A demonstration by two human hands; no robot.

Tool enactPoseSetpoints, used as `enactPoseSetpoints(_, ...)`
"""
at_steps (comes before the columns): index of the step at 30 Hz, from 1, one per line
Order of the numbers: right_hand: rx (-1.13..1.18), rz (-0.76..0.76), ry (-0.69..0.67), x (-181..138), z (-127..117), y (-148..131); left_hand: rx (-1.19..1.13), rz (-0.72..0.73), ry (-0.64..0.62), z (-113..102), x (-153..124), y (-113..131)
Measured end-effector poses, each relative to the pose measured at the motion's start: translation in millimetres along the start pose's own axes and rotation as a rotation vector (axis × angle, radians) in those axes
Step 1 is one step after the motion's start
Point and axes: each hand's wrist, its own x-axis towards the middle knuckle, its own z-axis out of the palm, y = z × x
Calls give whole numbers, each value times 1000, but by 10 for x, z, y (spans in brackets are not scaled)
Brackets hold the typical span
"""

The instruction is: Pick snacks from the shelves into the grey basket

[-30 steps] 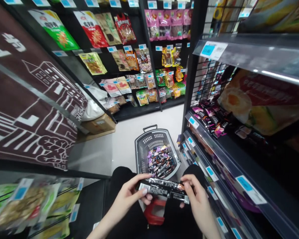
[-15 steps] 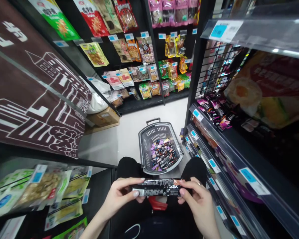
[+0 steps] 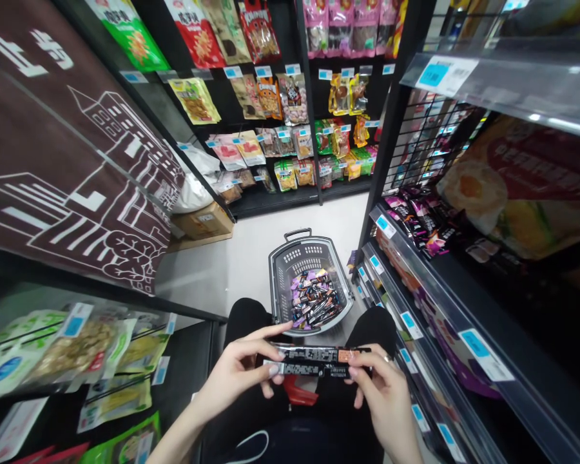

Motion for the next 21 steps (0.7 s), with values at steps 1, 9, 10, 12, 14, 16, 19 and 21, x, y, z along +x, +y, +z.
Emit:
enactPoseSetpoints(1,-12,4,-23,-5,-3,-15,-1,-1,-1,1,0,1)
enactPoseSetpoints(9,32,67,-97,-33,25,-123,6,15,45,-7,-19,-37)
enactPoseSetpoints(10,6,76,-58,-27,53,-108,32,26,40,0,-23,-43)
enactPoseSetpoints(12,-85,62,42,-9,125,-67,121,52,72,24,-29,-52)
enactPoseSetpoints(14,-170,18,111,10,201,-28,234,82,160,61,-31,-54)
enactPoseSetpoints(16,-208,-22,129,23,261,-5,324,112,244,102,-33,-53)
enactPoseSetpoints(19,-186,-38,135,31,305,-9,304,153,332,152,-35,-61)
enactPoseSetpoints(21,-121,-20,119,30,313,-32,149,161,376,162,-28,-73)
